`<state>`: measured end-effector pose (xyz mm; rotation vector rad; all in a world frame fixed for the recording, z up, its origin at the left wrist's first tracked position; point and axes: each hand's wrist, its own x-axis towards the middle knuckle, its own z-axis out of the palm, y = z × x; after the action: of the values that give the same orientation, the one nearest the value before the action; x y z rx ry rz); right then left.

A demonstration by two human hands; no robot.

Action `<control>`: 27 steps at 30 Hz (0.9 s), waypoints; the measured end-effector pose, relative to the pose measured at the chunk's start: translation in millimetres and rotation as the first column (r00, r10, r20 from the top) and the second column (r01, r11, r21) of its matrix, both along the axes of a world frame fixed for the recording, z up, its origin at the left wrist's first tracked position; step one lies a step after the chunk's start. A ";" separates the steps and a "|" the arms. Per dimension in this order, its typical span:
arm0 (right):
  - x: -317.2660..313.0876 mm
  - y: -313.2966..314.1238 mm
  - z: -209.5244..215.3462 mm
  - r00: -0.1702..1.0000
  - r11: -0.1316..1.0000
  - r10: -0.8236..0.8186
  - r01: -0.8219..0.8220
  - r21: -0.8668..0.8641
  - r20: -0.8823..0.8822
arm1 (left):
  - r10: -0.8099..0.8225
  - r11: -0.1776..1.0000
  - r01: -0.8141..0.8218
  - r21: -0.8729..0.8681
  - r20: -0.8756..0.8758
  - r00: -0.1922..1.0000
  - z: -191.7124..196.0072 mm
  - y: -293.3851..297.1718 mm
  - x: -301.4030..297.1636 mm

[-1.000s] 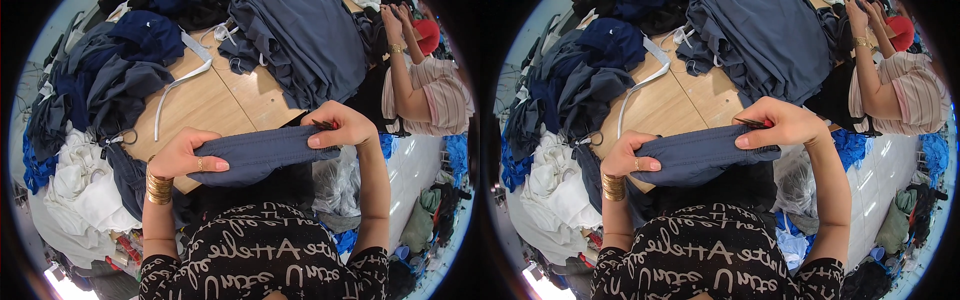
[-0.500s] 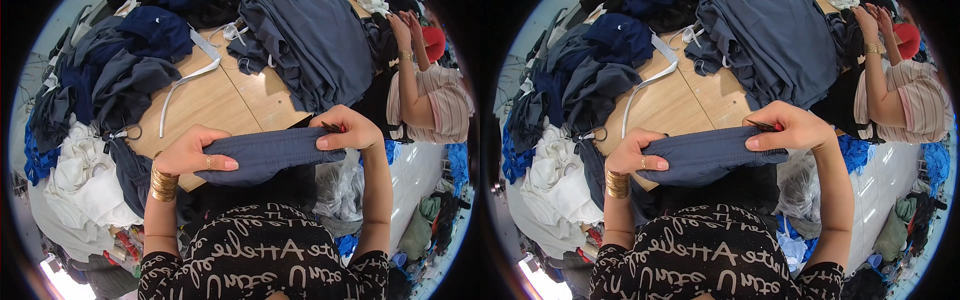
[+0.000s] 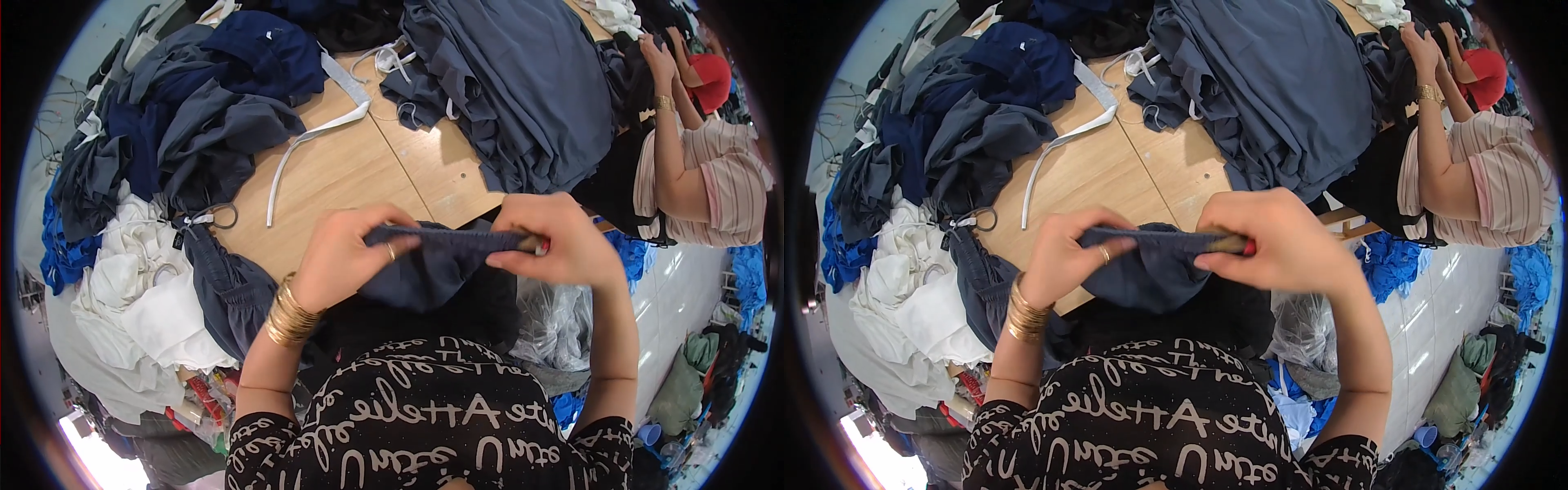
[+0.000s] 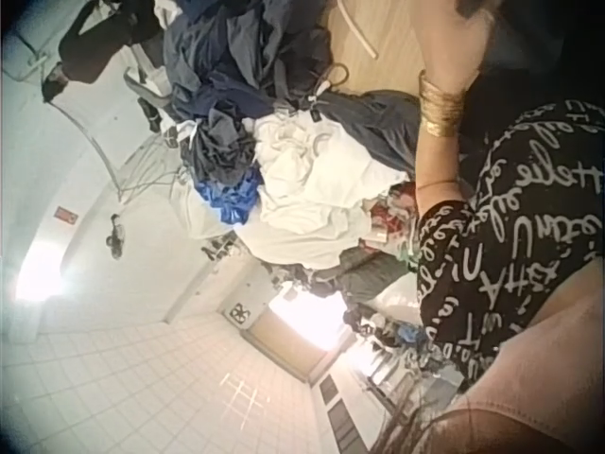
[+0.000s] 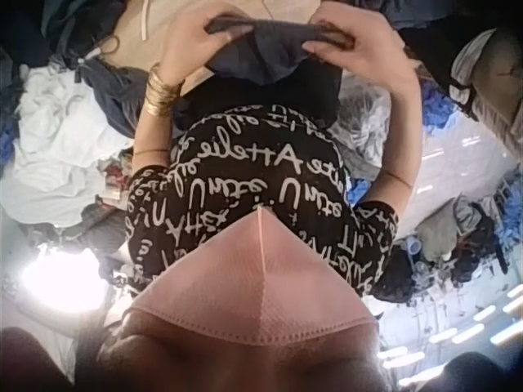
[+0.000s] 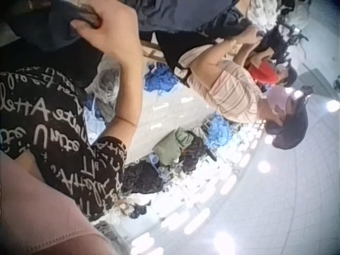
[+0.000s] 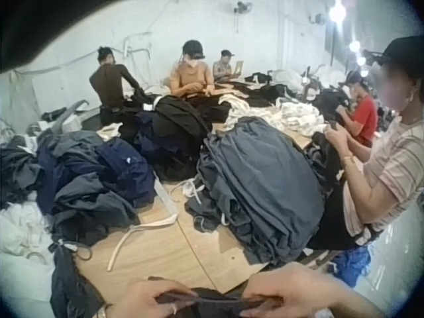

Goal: Trimming loose threads from the waistbands of fabric garments using a pair of snips.

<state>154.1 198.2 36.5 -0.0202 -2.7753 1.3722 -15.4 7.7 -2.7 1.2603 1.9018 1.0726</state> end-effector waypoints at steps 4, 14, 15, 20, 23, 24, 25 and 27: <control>8.4 -44.0 -2.1 0.928 0.825 0.077 0.147 0.545 -0.366 | 0.360 0.896 -0.339 0.286 -0.025 0.932 -25.4 1.1 12.2; 22.0 -56.7 -29.2 0.811 0.824 -0.007 0.336 0.456 -0.586 | 0.239 0.740 -0.556 0.378 0.625 0.744 -27.2 -1.6 24.0; 22.3 -56.3 -30.1 0.799 0.819 -0.015 0.355 0.451 -0.601 | 0.208 0.727 -0.575 0.375 0.677 0.706 -27.7 -1.1 24.0; 21.7 -52.7 -33.6 0.778 0.825 -0.033 0.375 0.422 -0.627 | 0.214 0.740 -0.552 0.384 0.644 0.735 -34.6 -4.8 22.5; 25.5 -53.4 -34.5 0.771 0.825 -0.026 0.375 0.422 -0.636 | 0.263 0.733 -0.556 0.392 0.590 0.763 -34.3 -10.8 25.9; 28.7 -53.7 -35.0 0.785 0.833 -0.016 0.352 0.426 -0.619 | 0.297 0.728 -0.559 0.397 0.553 0.779 -33.6 -12.7 27.1; 30.3 -52.4 -37.0 0.785 0.835 -0.016 0.351 0.423 -0.620 | 0.300 0.728 -0.560 0.396 0.551 0.779 -32.7 -11.6 27.0; 32.5 -50.6 -40.1 0.788 0.828 -0.032 0.366 0.425 -0.615 | 0.294 0.707 -0.532 0.465 0.491 0.820 -29.8 -10.2 26.5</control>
<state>186.5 147.6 -3.6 0.0976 -2.3987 0.4068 11.1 -2.5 -32.6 0.7943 1.6259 2.1191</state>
